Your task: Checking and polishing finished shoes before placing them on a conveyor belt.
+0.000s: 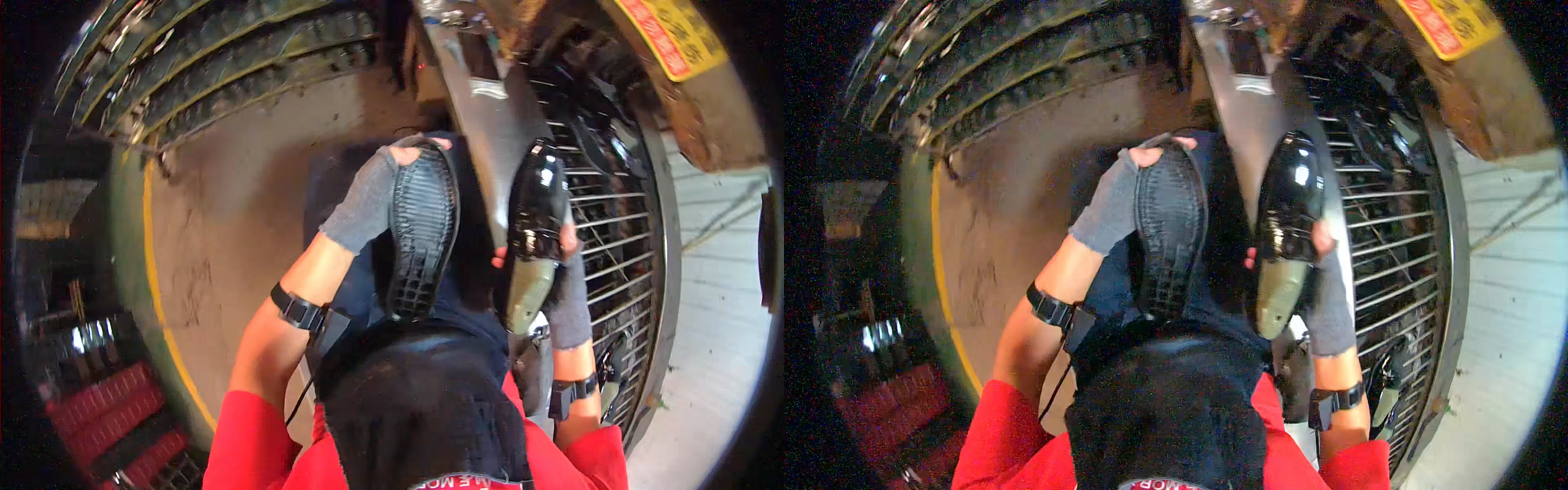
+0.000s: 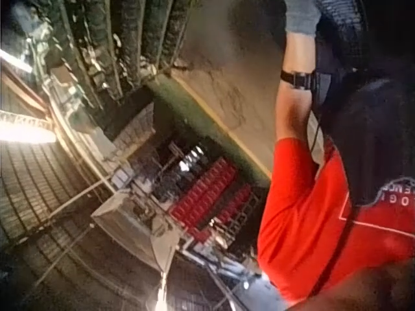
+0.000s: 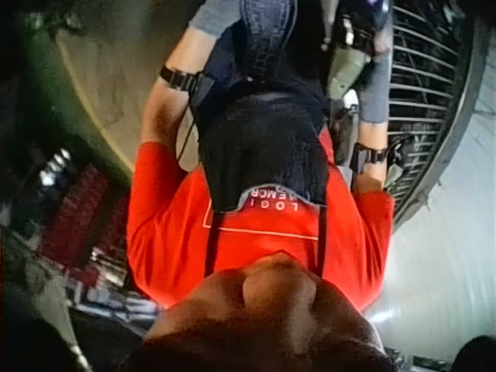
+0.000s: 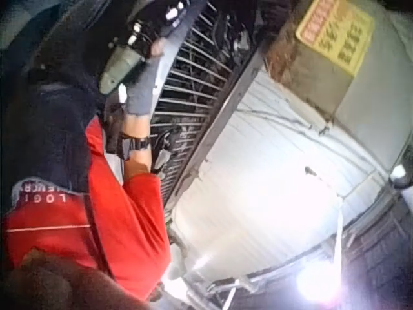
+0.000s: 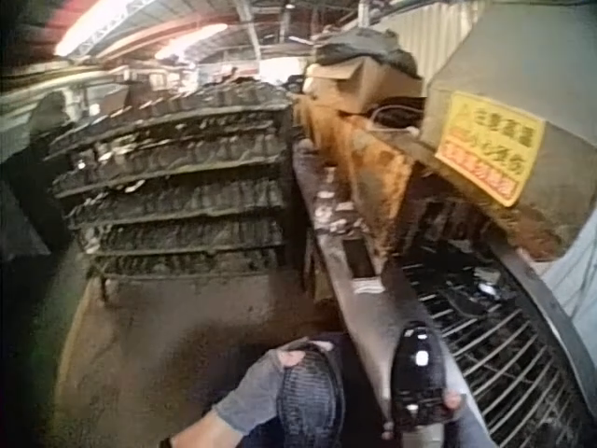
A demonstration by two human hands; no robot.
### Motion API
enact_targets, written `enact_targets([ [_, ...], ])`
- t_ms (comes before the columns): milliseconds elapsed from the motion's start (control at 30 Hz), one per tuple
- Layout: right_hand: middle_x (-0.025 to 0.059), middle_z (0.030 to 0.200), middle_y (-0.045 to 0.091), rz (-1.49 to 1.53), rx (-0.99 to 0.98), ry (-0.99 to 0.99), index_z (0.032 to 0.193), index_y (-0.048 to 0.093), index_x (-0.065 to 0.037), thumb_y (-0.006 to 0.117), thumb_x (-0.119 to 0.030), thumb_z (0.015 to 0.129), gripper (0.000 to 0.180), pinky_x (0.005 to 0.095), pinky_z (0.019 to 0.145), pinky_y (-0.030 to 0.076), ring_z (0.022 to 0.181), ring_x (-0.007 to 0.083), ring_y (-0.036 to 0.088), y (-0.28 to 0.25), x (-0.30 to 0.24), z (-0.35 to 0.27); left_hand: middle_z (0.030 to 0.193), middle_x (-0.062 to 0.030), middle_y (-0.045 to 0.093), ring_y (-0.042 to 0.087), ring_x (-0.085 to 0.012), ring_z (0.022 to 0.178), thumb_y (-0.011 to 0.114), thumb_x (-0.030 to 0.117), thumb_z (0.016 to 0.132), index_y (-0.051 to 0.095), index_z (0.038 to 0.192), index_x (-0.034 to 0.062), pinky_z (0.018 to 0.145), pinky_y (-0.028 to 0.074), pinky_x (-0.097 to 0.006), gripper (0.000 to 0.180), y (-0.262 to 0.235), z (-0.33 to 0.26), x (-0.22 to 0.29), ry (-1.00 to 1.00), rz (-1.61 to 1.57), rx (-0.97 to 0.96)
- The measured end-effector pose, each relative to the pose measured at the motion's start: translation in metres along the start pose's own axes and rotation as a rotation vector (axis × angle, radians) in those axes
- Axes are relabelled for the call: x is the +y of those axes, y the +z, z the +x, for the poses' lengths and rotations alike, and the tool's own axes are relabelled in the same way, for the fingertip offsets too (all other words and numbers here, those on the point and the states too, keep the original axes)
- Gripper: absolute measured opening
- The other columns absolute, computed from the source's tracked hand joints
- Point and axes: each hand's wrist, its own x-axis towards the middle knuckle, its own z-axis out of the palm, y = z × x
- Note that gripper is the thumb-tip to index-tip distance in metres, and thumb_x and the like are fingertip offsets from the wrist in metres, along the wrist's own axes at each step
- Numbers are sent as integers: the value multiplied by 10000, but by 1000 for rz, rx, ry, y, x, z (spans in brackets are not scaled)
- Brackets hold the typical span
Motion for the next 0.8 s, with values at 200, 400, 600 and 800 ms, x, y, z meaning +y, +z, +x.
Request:
enact_targets([
  [200, 297, 944, 737, -29, 139, 40, 1239, 652, 65, 350, -944, 881, 1113, 524, 802, 627, 839, 450, 742, 24, 14, -13, 1323, -212, 684, 711, -256, 1081, 312, 524, 1142, 494, 1516, 48, 931, 614, -383, 632, 9, -21, 6, 94, 105, 68],
  [400, 371, 1123, 701, 313, -244, 316, 1322, 600, 105, 318, -976, 852, 1211, 616, 948, 578, 1000, 530, 715, 59, 50, 16, 1334, -217, 680, 698, -259, 1149, 294, 520, 1144, 429, 1570, 46, 1009, 586, -391, 651, 25, -26, 24, 358, 145, 140],
  [600, 154, 1239, 727, 5, -80, -5, 1438, 565, -40, 519, -571, 1070, 647, 405, 889, 646, 1007, 252, 759, 87, 85, 23, 1406, -194, 652, 699, -226, 1131, 282, 565, 1132, 398, 1603, 50, 984, 591, -352, 707, 39, -37, 26, 214, 110, 140],
  [800, 146, 1252, 725, -37, -148, -28, 1443, 537, -8, 517, -612, 1059, 716, 413, 884, 648, 999, 263, 760, 87, 71, 20, 1428, -185, 641, 692, -214, 1139, 266, 604, 1122, 393, 1606, 47, 1003, 579, -353, 749, 45, -35, 23, 196, 174, 73],
])
